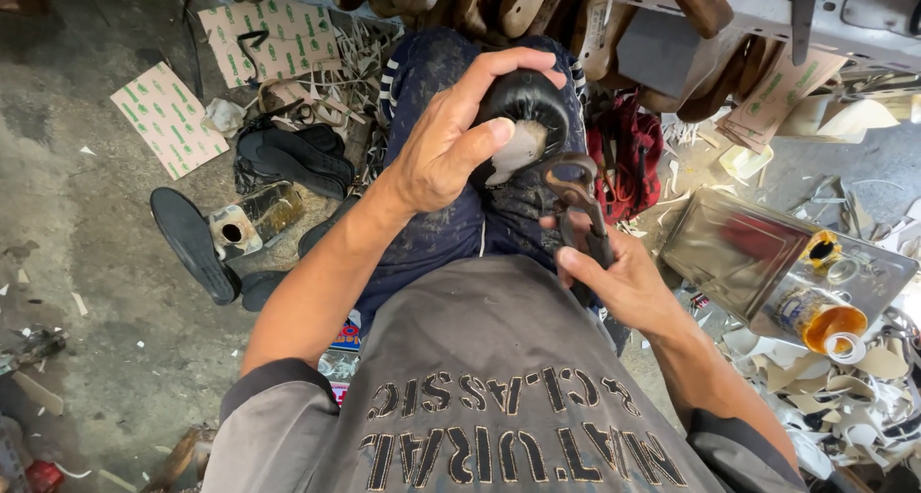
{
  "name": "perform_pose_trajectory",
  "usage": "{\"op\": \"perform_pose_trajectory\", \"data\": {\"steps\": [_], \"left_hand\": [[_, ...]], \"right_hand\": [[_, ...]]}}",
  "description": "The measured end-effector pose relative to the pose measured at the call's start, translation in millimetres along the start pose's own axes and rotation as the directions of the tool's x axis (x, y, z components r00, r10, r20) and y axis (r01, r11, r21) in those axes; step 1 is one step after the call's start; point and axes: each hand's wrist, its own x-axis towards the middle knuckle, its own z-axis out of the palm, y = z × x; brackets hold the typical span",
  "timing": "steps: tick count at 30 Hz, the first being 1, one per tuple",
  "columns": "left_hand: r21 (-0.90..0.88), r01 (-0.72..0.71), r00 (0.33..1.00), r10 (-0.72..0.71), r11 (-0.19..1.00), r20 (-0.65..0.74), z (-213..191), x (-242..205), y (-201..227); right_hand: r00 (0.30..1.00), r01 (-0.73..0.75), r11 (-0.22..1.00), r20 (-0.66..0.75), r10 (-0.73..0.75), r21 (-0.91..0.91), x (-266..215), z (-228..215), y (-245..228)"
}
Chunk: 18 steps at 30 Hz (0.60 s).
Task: The person uses a hammer and a curved metal tool to repeatedly strike and shape the heel of a black shoe. They hold the shoe on their lap, rotate it to access different angles, and occasionally place it on a nearby shelf before continuing the work.
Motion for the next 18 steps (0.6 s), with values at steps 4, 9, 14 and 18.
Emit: {"op": "perform_pose_trajectory", "data": {"steps": [4,9,14,18], "left_hand": [[-0.032,0.050,0.998,-0.048,0.998,0.051,11.6,-0.9,11.2],[0.158,-0.004,0.997,-0.009,0.987,0.080,29.6,-5.4,11.5],[0.216,-0.077,0.993,0.057,0.973,0.100,42.5,-8.5,17.1],[0.252,-0.134,0.988,0.111,0.958,0.104,53.8,-13.1,10.3]], "right_hand": [[0.999,-0.035,0.814,0.011,0.051,-0.579,-8.0,-8.8,-42.8],[0.954,0.271,0.426,0.184,-0.236,-0.863,-18.6,-25.7,-64.5],[0.986,0.166,0.209,0.167,-0.016,-0.964,-37.6,-39.2,-84.2],[0.993,0.035,0.168,0.053,0.107,-0.985,-49.4,-41.8,-100.4]]}}
